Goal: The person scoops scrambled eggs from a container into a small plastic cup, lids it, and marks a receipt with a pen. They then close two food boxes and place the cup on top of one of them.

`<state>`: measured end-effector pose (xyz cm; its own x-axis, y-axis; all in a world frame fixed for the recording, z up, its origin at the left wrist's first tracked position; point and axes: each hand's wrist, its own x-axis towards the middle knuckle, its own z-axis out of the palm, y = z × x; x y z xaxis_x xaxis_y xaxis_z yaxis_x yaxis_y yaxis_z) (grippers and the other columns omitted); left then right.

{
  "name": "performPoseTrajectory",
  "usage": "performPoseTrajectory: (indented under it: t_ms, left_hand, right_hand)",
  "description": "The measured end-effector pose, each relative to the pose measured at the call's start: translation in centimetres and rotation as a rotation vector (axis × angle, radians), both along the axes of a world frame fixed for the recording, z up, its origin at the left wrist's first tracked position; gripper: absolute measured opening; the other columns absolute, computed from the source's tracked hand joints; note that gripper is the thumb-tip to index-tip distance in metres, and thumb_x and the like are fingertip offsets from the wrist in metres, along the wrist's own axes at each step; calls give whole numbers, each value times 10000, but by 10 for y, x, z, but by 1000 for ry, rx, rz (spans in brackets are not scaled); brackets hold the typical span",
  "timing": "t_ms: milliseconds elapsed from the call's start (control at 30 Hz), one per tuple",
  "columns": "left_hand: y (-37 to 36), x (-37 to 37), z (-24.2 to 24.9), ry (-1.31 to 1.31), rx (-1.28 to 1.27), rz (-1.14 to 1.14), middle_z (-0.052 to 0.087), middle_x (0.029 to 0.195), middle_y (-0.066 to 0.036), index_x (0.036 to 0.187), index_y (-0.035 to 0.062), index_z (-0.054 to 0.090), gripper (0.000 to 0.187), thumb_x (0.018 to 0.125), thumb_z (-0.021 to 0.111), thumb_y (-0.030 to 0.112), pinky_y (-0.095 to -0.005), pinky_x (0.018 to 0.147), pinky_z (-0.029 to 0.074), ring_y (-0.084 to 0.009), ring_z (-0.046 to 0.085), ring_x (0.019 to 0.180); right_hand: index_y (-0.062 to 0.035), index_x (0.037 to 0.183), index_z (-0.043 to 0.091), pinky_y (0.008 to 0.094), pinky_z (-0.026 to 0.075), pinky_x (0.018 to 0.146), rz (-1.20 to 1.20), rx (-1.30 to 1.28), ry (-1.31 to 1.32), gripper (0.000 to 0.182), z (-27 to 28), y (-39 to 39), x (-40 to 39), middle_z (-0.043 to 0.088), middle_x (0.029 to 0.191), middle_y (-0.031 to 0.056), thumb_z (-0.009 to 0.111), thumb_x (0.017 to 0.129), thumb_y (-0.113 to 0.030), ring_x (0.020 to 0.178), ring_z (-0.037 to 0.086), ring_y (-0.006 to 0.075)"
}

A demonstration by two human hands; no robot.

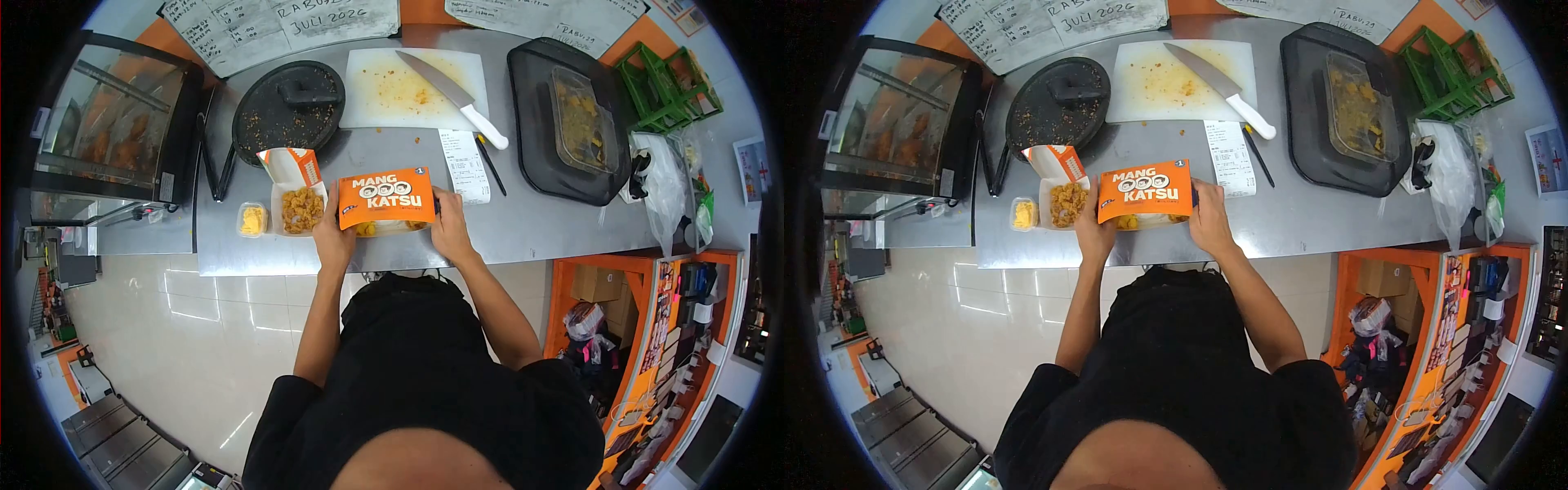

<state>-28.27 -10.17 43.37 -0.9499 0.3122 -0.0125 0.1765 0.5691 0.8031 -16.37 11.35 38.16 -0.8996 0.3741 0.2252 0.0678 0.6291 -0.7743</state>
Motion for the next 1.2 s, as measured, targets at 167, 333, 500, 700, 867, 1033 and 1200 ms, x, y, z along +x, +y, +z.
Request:
performPoseTrajectory:
  t_ms: [167, 333, 500, 700, 867, 1033, 1200]
  left_hand:
    - [-14, -8, -1, -48, -187, -243, 637, 1297, -297, 1589, 57, 353, 843, 840, 738, 54, -455, 953, 533, -444, 654, 1130]
    - [-30, -12, 12, 82, -469, -590, 432, 1557, -291, 1633, -22, 61, 1097, 916, 744, 449, -520, 1161, 370, -405, 486, 1408]
    - [-32, -12, -6, -10, -442, -561, 360, 1610, -288, 1643, 1, 47, 1022, 978, 622, 522, -521, 1176, 345, -413, 447, 1437]
    - [-23, 2, -45, 278, -192, -447, 323, 1630, -270, 1564, -28, 352, 937, 895, 683, 538, -497, 1225, 281, -403, 328, 1501]
    - [2, -31, -73, 659, -248, -628, 282, 1606, -351, 1523, 55, 444, 992, 838, 627, 749, -656, 1203, 223, -469, 265, 1528]
    - [-1, -43, -76, 609, -87, -834, 230, 1591, -424, 1574, 158, 411, 1092, 786, 487, 911, -677, 1203, 196, -550, 195, 1526]
    - [0, -44, -71, 581, -85, -849, 204, 1607, -418, 1589, 139, 382, 1112, 790, 494, 904, -667, 1206, 190, -539, 161, 1540]
  right_hand:
    - [31, 1517, 399, 465, 345, 1164, -31, -234, -43, 588, 12, 0, 3, 529, 1449, 251, 498, 943, -42, 1354, 457, 402]
    - [-22, 1616, 252, 520, 340, 1147, 263, 204, -172, 789, 27, 15, 13, 467, 1522, 242, 626, 985, -310, 1423, 360, 433]
    - [-31, 1623, 264, 493, 194, 1242, 300, -76, -224, 781, 20, 21, 18, 357, 1620, 235, 557, 1022, -434, 1491, 265, 437]
    - [40, 1598, 287, 515, 222, 1236, 316, 50, -204, 704, 14, 17, 23, 337, 1621, 280, 414, 1094, -434, 1492, 333, 419]
    - [15, 1619, 245, 573, 182, 1240, 438, 730, -165, 748, 36, 35, -1, 253, 1653, 294, 397, 1086, -489, 1507, 248, 503]
    - [24, 1605, 257, 688, 154, 1201, 804, 755, -138, 861, 47, 32, -30, 189, 1643, 358, 456, 1015, -571, 1481, 215, 577]
    - [26, 1618, 215, 646, 186, 1217, 793, 852, -193, 970, 49, 35, -32, 177, 1650, 352, 474, 972, -648, 1509, 201, 541]
